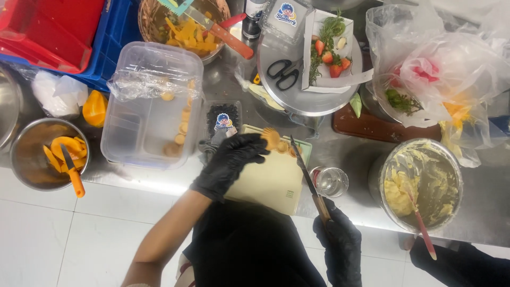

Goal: Filling small tart shells with a cream filling using a piping bag.

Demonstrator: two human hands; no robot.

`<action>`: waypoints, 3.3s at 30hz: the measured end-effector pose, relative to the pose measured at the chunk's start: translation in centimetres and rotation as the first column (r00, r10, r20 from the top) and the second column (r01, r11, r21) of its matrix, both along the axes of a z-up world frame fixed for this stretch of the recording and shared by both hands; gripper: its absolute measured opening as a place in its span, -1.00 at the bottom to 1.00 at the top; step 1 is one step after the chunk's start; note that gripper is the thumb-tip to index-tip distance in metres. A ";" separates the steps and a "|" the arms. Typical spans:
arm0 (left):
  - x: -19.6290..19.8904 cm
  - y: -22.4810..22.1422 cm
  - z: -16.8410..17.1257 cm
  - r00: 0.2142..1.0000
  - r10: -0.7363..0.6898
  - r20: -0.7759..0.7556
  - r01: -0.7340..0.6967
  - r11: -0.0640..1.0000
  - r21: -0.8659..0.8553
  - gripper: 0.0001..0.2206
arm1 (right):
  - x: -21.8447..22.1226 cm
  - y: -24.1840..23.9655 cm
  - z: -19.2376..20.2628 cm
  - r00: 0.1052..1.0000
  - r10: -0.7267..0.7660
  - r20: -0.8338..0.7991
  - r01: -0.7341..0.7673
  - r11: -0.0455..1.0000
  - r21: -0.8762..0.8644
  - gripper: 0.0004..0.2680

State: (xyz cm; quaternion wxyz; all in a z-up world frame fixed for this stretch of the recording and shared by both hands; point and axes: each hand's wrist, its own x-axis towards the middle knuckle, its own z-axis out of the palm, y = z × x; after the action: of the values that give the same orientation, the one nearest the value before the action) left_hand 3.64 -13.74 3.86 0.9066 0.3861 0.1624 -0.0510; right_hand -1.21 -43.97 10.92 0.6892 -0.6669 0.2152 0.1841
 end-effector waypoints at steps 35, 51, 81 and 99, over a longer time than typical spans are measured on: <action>-1.6 -6.0 -9.1 0.981 -0.112 0.156 0.020 0.867 0.498 -0.81 | -2.6 -5.4 -5.3 0.894 0.117 0.432 -0.093 0.993 -0.077 -0.48; -1.2 -6.5 -17.6 0.924 -0.375 -0.078 -0.094 -0.419 0.903 -0.78 | -2.2 -6.0 -7.5 0.940 0.012 0.341 -0.007 1.000 -0.015 -0.73; 2.0 23.2 -12.6 0.417 -0.230 -0.880 0.852 -0.238 0.466 -0.69 | 0.4 -2.1 -3.0 0.985 0.104 0.139 -0.079 0.981 -0.177 -0.68; -1.0 29.4 -5.5 0.894 -0.350 -0.280 0.442 0.794 0.417 -0.65 | 0.8 -1.6 -1.8 0.996 0.059 0.069 -0.052 0.993 -0.106 -0.67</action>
State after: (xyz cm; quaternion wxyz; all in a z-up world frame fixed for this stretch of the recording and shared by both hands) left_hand 2.65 15.64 -1.69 0.7348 0.6129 0.1702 -0.2355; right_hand -0.46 -45.56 9.14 0.6553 -0.7140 0.1810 0.1675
